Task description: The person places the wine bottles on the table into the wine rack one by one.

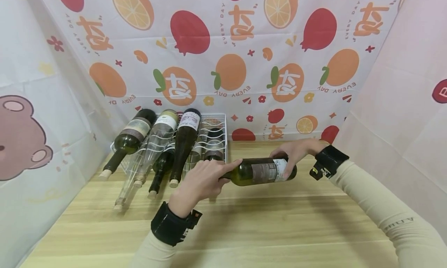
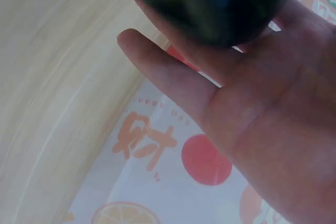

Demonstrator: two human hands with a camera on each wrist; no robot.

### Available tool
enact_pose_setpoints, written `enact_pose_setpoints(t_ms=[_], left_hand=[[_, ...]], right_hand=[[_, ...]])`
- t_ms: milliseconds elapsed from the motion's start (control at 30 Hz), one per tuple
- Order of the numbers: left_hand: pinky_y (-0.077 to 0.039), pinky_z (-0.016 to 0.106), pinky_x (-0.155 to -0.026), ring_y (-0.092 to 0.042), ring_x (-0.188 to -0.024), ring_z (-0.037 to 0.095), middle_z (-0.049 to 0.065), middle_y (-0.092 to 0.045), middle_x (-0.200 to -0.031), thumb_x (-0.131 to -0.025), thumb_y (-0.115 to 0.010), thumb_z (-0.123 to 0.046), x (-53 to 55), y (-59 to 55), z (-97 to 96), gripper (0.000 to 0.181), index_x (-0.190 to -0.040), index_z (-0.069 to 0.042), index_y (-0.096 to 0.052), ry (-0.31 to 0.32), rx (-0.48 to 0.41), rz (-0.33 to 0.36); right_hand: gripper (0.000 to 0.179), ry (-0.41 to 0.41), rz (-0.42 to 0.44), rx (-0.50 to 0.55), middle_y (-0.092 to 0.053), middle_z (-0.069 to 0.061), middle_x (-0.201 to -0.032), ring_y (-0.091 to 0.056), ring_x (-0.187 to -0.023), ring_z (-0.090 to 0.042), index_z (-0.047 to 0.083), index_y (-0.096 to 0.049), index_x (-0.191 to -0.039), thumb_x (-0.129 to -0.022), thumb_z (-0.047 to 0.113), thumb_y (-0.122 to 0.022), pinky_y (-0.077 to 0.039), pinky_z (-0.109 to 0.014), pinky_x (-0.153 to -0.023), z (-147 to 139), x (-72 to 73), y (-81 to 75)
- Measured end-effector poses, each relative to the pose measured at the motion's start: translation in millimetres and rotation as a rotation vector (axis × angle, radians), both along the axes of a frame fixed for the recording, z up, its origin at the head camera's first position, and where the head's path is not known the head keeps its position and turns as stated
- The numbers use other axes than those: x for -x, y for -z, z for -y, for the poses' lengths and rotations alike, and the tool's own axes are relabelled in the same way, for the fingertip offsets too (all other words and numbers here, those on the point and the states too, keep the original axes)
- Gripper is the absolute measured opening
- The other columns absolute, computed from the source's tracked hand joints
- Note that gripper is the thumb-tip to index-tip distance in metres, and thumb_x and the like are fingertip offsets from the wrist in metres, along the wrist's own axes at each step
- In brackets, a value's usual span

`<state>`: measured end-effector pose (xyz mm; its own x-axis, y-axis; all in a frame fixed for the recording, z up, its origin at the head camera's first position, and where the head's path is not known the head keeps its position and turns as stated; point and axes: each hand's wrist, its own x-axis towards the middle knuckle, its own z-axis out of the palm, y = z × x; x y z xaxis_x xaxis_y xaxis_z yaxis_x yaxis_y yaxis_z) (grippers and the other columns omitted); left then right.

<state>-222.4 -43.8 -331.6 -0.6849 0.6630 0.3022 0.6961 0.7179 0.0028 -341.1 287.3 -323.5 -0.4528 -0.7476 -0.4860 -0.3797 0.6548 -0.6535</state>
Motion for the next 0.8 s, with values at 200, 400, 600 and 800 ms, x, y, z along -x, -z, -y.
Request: enact_pose_setpoints(t_ms=[200, 400, 600, 800], left_hand=[[-0.019, 0.024, -0.044, -0.037, -0.051, 0.009, -0.007, -0.058, -0.073, -0.086, -0.077, -0.022, -1.0, -4.5, 4.1, 0.064, -0.144, -0.032, -0.052, -0.042, 0.021, -0.027], [-0.018, 0.024, -0.045, -0.035, -0.049, 0.009, -0.007, -0.055, -0.071, -0.086, -0.076, -0.021, -2.1, -7.2, 9.3, 0.064, -0.145, -0.032, -0.051, -0.053, 0.009, -0.043], [-0.022, 0.024, -0.044, -0.038, -0.050, 0.010, -0.003, -0.060, -0.087, -0.087, -0.075, -0.022, -1.9, -8.0, 14.4, 0.068, -0.147, -0.031, -0.047, -0.055, 0.025, -0.098], [-0.024, 0.024, -0.044, -0.036, -0.047, 0.009, -0.001, -0.062, -0.095, -0.088, -0.075, -0.023, -1.9, -5.7, 15.6, 0.074, -0.152, -0.027, -0.038, -0.054, 0.029, -0.137]], right_hand=[[0.070, 0.040, -0.024, -0.018, -0.062, -0.005, -0.123, -0.059, -0.109, -0.021, 0.010, -0.051, -0.138, -0.079, 0.024, -0.083, -0.049, -0.037, -0.094, -7, 0.7, -2.5], [0.077, 0.075, -0.060, -0.028, -0.060, -0.006, -0.124, -0.058, -0.110, -0.019, 0.005, -0.046, -0.142, -0.078, 0.024, -0.084, -0.048, -0.036, -0.095, -12, 1.0, -3.6], [0.068, 0.127, -0.084, -0.041, -0.063, -0.009, -0.119, -0.062, -0.108, -0.025, 0.001, -0.050, -0.134, -0.077, 0.018, -0.084, -0.051, -0.034, -0.092, -18, 1.6, -4.4], [0.069, 0.180, -0.121, -0.149, -0.063, -0.016, -0.127, -0.064, -0.113, -0.029, -0.001, -0.052, -0.133, -0.078, 0.025, -0.084, -0.051, -0.039, -0.095, -24, -0.2, -1.4]])
